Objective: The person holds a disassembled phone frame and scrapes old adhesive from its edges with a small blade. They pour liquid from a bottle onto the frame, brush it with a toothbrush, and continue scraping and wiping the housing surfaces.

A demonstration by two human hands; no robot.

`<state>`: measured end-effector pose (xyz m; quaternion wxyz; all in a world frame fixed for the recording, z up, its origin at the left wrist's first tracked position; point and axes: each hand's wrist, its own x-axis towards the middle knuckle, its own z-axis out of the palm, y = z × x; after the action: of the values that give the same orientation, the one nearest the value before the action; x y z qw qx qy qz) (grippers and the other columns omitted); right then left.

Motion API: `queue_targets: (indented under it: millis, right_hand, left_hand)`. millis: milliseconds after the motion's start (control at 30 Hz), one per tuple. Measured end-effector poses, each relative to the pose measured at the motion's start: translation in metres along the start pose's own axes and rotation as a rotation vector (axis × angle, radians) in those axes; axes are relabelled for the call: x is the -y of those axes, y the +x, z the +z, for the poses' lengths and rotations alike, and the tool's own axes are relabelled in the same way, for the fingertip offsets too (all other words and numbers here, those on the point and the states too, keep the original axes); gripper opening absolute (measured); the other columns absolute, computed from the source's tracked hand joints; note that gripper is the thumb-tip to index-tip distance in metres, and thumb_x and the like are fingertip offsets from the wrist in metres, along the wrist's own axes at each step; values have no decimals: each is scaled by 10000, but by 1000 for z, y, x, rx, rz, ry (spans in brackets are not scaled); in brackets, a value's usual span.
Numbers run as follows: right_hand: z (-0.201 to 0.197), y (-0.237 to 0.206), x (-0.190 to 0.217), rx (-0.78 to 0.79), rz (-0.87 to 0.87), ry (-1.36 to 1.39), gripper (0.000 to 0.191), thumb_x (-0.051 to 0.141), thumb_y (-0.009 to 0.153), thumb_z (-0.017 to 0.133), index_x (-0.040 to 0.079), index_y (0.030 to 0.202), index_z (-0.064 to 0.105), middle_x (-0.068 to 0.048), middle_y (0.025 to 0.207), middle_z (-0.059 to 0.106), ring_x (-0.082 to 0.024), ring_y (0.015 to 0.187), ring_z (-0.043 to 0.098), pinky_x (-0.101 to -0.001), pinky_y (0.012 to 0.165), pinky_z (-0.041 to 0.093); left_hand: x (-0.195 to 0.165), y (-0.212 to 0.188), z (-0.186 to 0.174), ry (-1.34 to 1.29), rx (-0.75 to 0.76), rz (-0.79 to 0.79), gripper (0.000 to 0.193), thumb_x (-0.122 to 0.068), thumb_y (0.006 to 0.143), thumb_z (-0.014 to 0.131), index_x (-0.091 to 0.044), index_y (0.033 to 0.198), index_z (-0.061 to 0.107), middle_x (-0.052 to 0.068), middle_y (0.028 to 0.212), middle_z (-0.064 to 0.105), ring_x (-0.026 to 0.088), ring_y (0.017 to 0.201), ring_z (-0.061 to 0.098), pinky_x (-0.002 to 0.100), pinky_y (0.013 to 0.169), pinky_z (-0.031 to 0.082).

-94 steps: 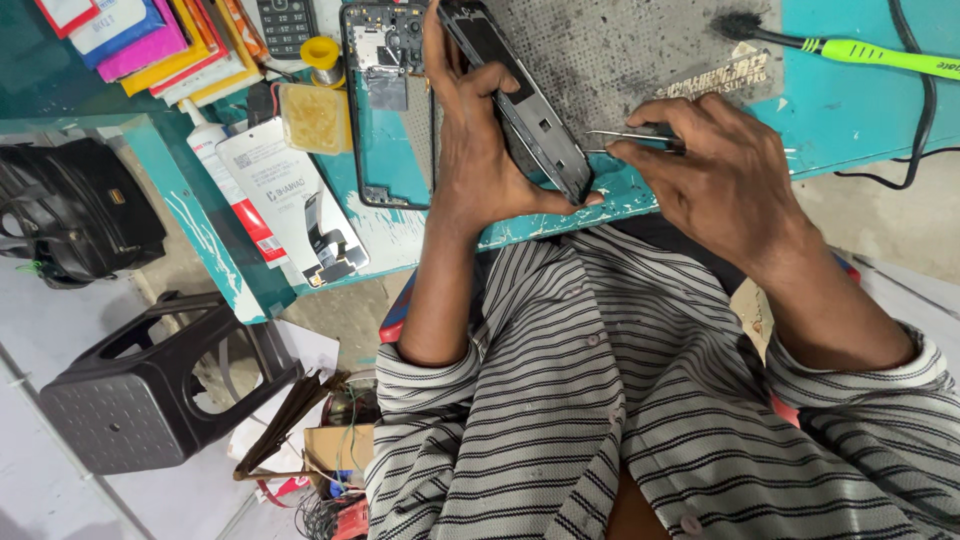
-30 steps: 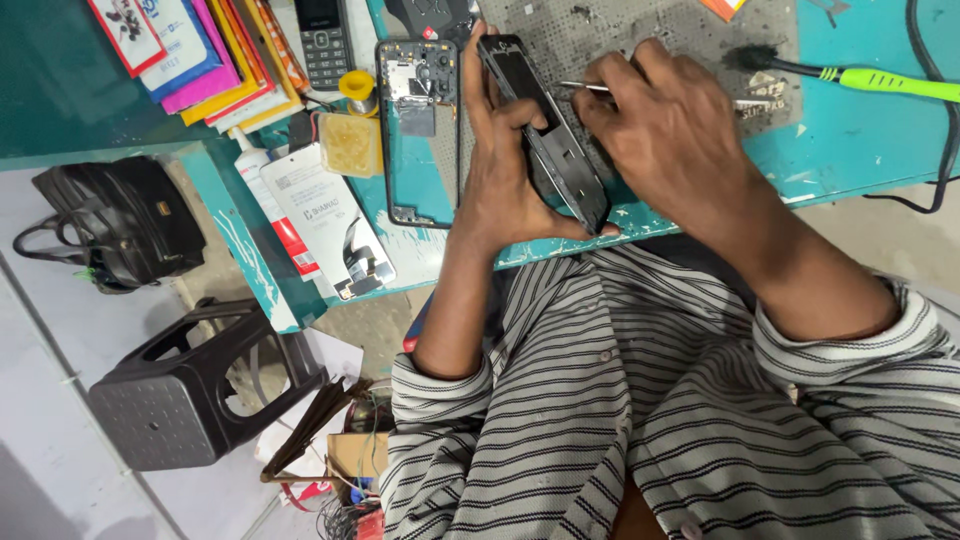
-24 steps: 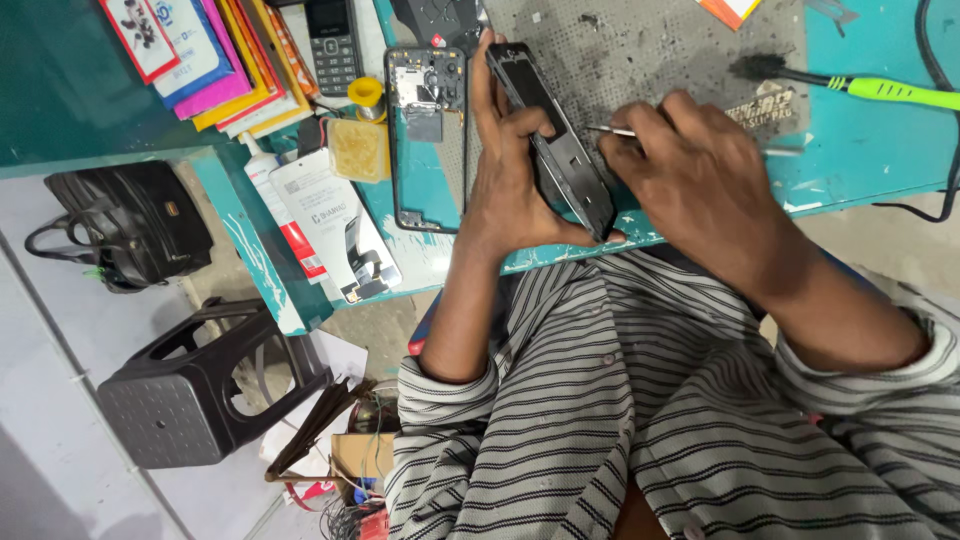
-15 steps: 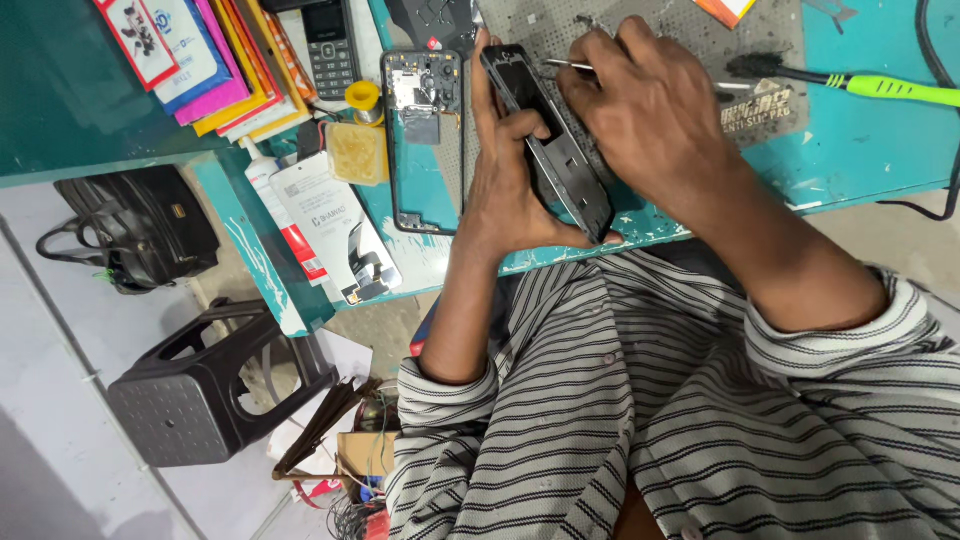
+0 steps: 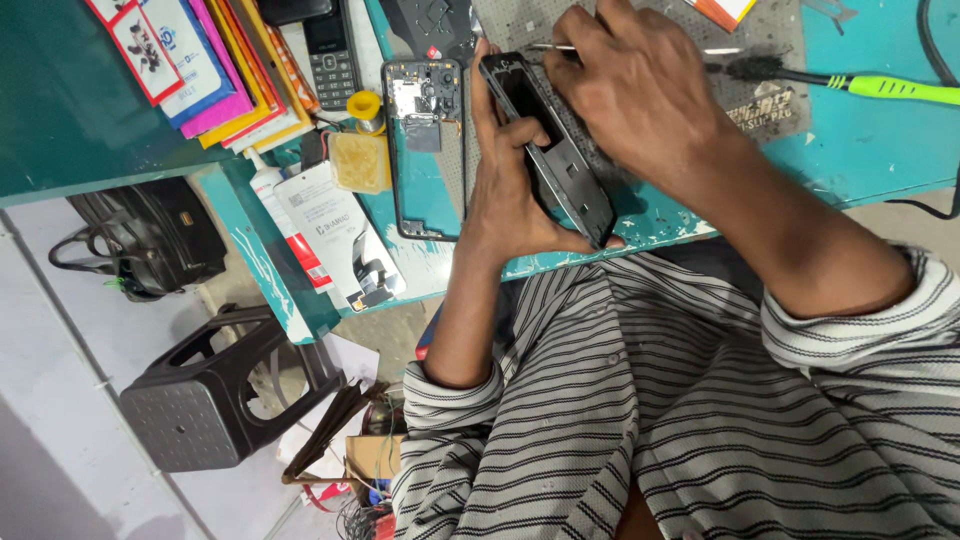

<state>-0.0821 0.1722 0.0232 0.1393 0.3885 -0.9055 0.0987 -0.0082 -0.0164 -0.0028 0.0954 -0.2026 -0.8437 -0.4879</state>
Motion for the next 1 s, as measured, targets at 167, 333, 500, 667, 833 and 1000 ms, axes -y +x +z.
queue_targets:
  millis: [167,333,500,667,833,1000]
  right_hand:
    - [0,-15,0,-13,-26,49,210,146,969,706,38,1136,774,-54,1158,648,-202,1097,599,-348,869,555]
    - [14,-13,-2,-10,13,63,246,151,913,726,59,1133,786,-30,1147,649,-193,1126,604,-344,842,569]
    - [21,-6,-3,-58,23,83,217,148,940,716,55,1125,782,-25,1164,643,-194,1144,604,-343,829,557]
    - [21,-5,-3,-102,29,117,186,122,932,698,40,1081,775,-19,1195,636,-183,1149,602,-351,843,549]
    - [18,0,-1,-171,26,153,182,107,959,698,50,1113,775,-7,1205,626,-171,1160,605,-325,804,543]
    - [8,2,-4,-197,-27,95,224,165,911,739,70,1109,786,-15,1172,637,-184,1085,614,-333,687,504]
  left_hand:
    - [-1,-1,0,-4,11,-32,1227,-655,449,1059,-199,1334,342,345,1671,-87,547,1543,162,555,1279,309]
    - [0,-1,0,-25,12,-21,1251,-666,430,1046,-186,1342,337,352,1652,-81,561,1537,145,571,1287,293]
    - [0,0,-1,-7,12,-15,1248,-652,440,1057,-191,1348,337,352,1651,-89,565,1538,122,587,1292,265]
    - [1,0,-1,-6,13,-13,1258,-650,439,1065,-191,1352,332,351,1644,-83,571,1536,101,596,1294,238]
    - [1,1,-1,-18,14,-15,1259,-643,450,1070,-185,1366,337,344,1651,-93,562,1542,97,588,1298,247]
    - [0,3,-1,-22,14,-22,1220,-639,461,1075,-177,1335,360,336,1656,-90,553,1544,111,577,1294,265]
